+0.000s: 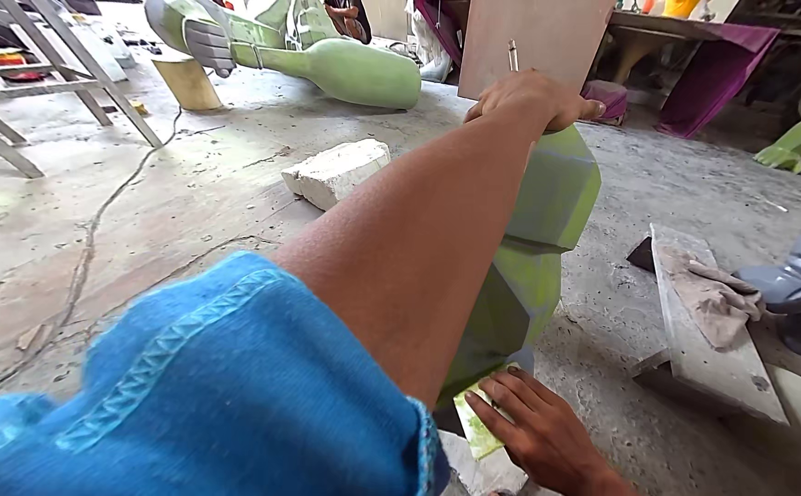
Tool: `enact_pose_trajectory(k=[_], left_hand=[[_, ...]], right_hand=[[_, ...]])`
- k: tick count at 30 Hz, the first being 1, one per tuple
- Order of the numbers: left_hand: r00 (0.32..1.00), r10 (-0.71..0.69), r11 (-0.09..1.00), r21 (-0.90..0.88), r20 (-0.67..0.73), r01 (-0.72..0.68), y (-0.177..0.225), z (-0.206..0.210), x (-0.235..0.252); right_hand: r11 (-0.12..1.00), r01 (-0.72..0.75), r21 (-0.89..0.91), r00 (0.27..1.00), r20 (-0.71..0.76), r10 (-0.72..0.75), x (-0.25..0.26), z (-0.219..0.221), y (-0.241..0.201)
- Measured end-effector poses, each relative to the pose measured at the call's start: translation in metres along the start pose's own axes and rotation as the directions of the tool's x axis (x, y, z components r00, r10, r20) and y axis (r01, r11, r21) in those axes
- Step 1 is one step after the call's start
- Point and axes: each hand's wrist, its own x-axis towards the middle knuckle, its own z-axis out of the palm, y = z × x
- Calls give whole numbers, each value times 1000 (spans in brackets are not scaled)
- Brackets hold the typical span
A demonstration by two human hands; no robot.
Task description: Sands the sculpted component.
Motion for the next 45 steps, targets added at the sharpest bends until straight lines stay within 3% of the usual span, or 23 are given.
enact_pose_trajectory(k=[9, 16, 21, 25, 32, 45], left_hand=[[999, 42, 999, -21, -1, -42, -1, 0, -1], [1000, -27, 996, -87, 0, 27, -13, -3, 0], [999, -45, 994, -104, 3, 45, -18, -3, 0], [998, -59, 994, -98, -2, 58, -17, -3, 0], [999, -34, 997, -66, 7, 35, -21, -4, 0], [995, -95, 988, -128, -22, 91, -32, -2, -1]], right_hand=[[999, -35, -26, 999, 41, 36, 0, 9, -8], [1000, 7, -12, 1000, 26, -7, -26, 10, -7], [1000, 16, 11, 999, -37, -16, -4, 12, -10], [1000, -1, -7, 1000, 9, 1, 9, 23, -11], [998, -36, -58, 999, 33, 38, -16, 24, -17], [996, 89, 22, 996, 1, -89, -31, 9, 2]])
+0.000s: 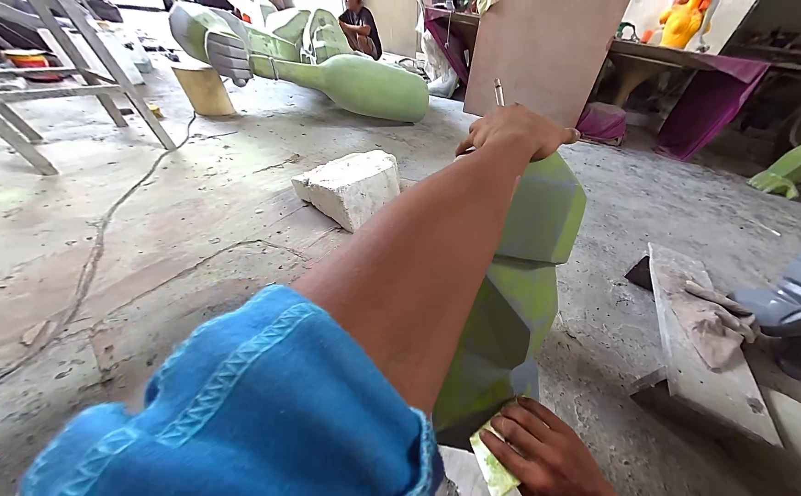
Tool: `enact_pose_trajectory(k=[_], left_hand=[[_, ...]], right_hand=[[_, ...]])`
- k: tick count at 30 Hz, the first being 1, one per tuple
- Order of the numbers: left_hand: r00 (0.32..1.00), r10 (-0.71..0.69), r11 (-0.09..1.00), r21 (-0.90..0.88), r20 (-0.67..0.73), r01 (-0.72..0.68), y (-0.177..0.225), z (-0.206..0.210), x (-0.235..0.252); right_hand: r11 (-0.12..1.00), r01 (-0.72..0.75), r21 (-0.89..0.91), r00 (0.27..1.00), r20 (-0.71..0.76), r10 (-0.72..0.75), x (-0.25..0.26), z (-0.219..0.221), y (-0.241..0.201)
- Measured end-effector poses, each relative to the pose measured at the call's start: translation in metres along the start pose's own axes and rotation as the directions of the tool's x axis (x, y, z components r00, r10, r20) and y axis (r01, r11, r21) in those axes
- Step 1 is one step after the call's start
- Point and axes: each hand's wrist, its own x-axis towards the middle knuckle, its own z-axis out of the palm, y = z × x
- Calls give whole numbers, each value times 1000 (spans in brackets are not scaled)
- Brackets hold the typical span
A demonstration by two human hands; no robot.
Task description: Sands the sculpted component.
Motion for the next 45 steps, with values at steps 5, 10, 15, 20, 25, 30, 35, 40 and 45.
enact_pose_trajectory(k=[5, 10, 15, 20, 25, 30, 35, 40, 45], left_hand=[[1000, 7, 1000, 18, 1, -7, 5, 3, 0], [999, 29, 999, 16, 16, -29, 7, 2, -1], [1000, 28, 999, 18, 14, -28, 9, 2, -1], [1000, 29, 999, 15, 8, -29, 8, 1, -2], [1000, 28, 999, 17, -1, -28, 11, 2, -1], [999, 53, 998, 22, 5, -53, 10, 3, -3], [999, 39, 999, 20, 9, -39, 2, -1, 2], [996, 79, 996, 37, 30, -80, -14, -10, -3], [997, 71, 996, 51, 34, -73, -32, -17, -8]], right_hand=[[993, -100, -54, 995, -13, 100, 25, -3, 15], [986, -155, -60, 987, 26, 157, 22, -2, 5], [989, -145, -41, 989, 6, 145, -6, 4, -4], [994, -82, -75, 996, 35, 85, -27, 9, -7], [993, -101, 59, 993, -59, 104, -13, -2, -1], [905, -276, 324, 914, -204, 352, 5, -12, 19], [788, -341, 513, 830, -230, 509, -12, 6, 25], [715, -332, 616, 741, -299, 602, -9, 24, 22], [773, -275, 572, 792, -320, 519, 6, 46, 25]])
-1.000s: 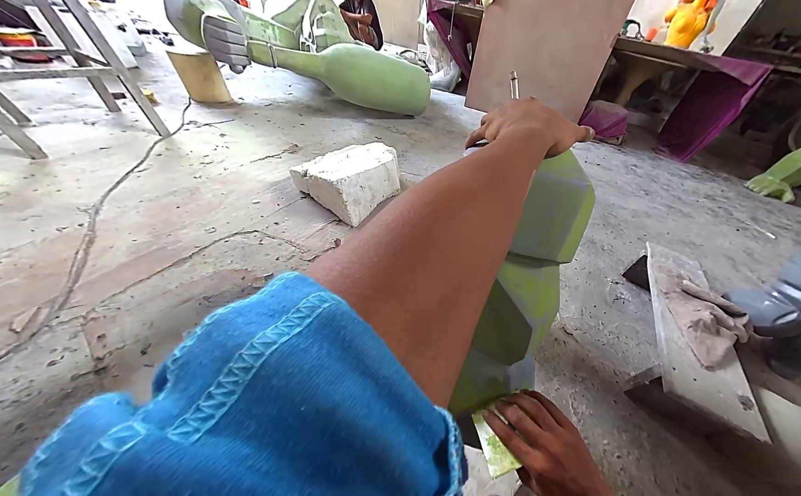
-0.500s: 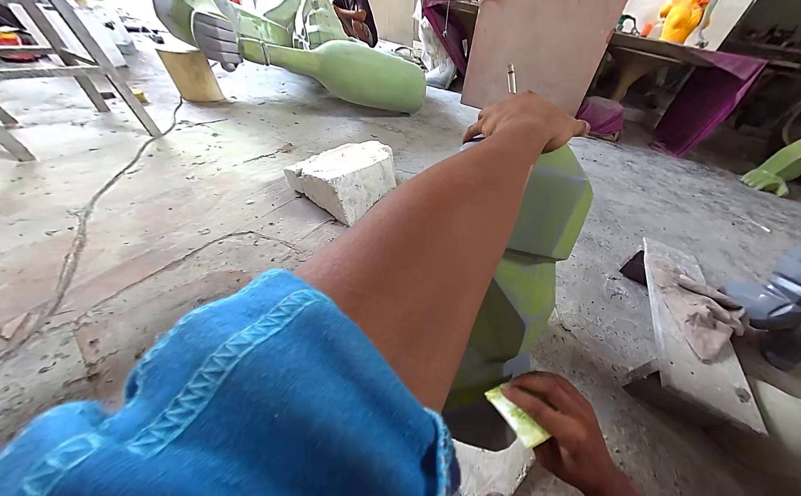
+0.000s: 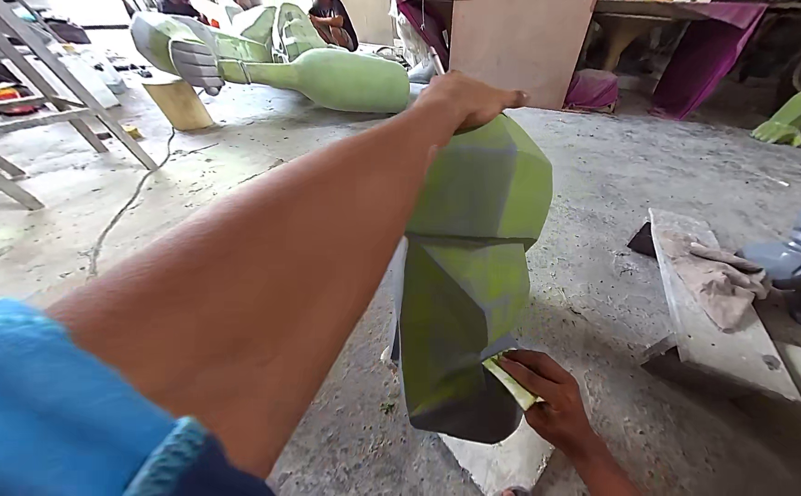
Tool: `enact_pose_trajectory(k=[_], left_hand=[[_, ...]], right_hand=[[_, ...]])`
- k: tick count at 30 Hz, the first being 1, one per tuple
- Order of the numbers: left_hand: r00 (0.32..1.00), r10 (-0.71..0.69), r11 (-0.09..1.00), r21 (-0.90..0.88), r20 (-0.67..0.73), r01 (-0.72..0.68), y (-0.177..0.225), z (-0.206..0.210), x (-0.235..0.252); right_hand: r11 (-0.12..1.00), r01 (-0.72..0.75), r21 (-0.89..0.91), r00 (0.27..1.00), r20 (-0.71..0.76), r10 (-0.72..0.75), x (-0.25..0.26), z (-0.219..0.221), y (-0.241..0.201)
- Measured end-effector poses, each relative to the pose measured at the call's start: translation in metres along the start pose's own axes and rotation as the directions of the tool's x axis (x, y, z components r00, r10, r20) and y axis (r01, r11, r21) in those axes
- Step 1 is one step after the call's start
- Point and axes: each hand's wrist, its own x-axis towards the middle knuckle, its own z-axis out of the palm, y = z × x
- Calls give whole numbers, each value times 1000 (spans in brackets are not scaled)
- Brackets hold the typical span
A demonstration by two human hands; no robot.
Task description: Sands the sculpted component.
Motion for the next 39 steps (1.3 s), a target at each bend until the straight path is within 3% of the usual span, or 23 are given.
enact_pose_trajectory(k=[6, 14, 16, 18, 19, 20, 21, 22, 23, 24, 25, 28, 32, 36, 39], left_hand=[[999, -39, 998, -60, -26, 37, -45, -6, -12], [994, -96, 989, -119, -60, 89, -128, -7, -33], [992, -104, 983, -158, -66, 92, -154, -5, -33], [990, -125, 972, -209, -68, 108, -180, -1, -34], [988, -143, 963, -239, -62, 125, -191, 1, -38], [985, -161, 953, -271, -62, 139, -201, 4, -43], [982, -180, 941, -300, -56, 155, -210, 6, -48], [979, -199, 929, -328, -52, 172, -219, 8, -54], [975, -214, 920, -346, -58, 182, -229, 11, -59], [972, -226, 911, -369, -68, 186, -241, 15, -63], [969, -234, 898, -399, -74, 186, -252, 19, -68], [955, -286, 856, -468, -73, 221, -282, 34, -86], [921, -375, 806, -530, -109, 265, -306, 47, -105], [902, -418, 751, -600, -110, 275, -330, 61, -125], [888, -450, 703, -650, -91, 289, -352, 72, -134]], right_hand=[[961, 133, -243, 983, 157, -96, -8, 29, -12], [926, 195, -323, 957, 269, -108, -38, 55, -17], [969, 63, -238, 984, 179, -20, -49, 54, -17], [968, -249, 42, 968, -18, 250, -70, 55, -19], [874, -409, 261, 888, -104, 447, -82, 55, -24], [686, -553, 473, 727, -129, 675, -92, 53, -32], [417, -662, 623, 490, -61, 870, -98, 48, -37], [136, -708, 693, 258, 74, 963, -101, 40, -38], [-74, -704, 706, 108, 209, 972, -103, 30, -36], [-185, -696, 693, 40, 295, 955, -102, 21, -32], [-202, -723, 661, 49, 340, 939, -98, 10, -31], [-83, -876, 476, 151, 432, 889, -66, -30, -42], [117, -983, 138, 174, 541, 823, -15, -65, -48], [157, -987, 28, 150, 499, 853, 0, -47, -29], [95, -985, 145, 148, 411, 899, -12, -7, -8]])
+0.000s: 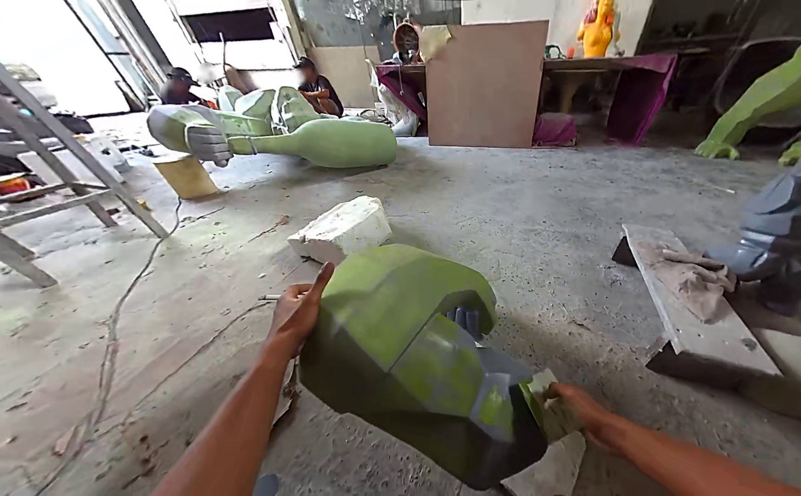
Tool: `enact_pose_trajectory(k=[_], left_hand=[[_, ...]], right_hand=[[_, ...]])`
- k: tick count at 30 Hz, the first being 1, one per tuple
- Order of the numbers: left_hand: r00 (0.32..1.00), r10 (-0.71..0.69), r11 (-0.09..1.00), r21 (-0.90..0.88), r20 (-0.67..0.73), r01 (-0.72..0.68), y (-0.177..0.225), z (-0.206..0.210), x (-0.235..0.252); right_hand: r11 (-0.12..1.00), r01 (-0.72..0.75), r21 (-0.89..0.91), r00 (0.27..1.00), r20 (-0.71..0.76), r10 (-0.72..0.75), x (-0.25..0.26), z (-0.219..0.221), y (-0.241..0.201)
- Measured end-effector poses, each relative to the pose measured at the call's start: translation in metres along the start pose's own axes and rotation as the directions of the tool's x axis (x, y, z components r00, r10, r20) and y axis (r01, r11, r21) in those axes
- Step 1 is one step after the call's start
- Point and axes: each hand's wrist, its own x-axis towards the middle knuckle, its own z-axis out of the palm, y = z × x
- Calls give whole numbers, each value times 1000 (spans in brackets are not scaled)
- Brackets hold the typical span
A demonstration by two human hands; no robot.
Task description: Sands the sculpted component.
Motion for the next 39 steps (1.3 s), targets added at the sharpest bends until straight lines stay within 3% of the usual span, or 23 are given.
enact_pose_trajectory(k=[5, 7, 10, 14, 20, 29, 32, 35, 39], left_hand=[[1000, -20, 997, -75, 4, 20, -34, -10, -1], [1000, 2, 997, -80, 29, 1, -44, -13, -2], [997, 53, 994, -95, 58, -47, -61, -19, 3], [987, 103, 990, -112, 122, -89, -75, -31, 13], [965, 102, 990, -123, 240, -74, -67, -53, 11], [934, 175, 978, -165, 311, -128, -68, -60, 11], [938, 160, 975, -195, 307, -102, -81, -63, 8], [937, 157, 979, -175, 311, -105, -95, -68, 2], [937, 161, 977, -184, 309, -107, -98, -70, -5]], right_hand=[[857, 54, 512, 985, -169, 38, 25, 48, 20], [774, 190, 604, 949, -315, 13, 22, 71, 30], [663, 364, 654, 898, -435, -64, 13, 98, 43], [580, 453, 677, 857, -509, -76, -17, 124, 58], [489, 415, 767, 874, -486, 22, -96, 167, 75], [395, 395, 830, 908, -417, -31, -116, 194, 115], [411, 364, 836, 917, -399, -1, -114, 196, 123], [516, 348, 783, 901, -431, 46, -112, 196, 127], [794, 362, 488, 767, -640, 44, -116, 192, 110]])
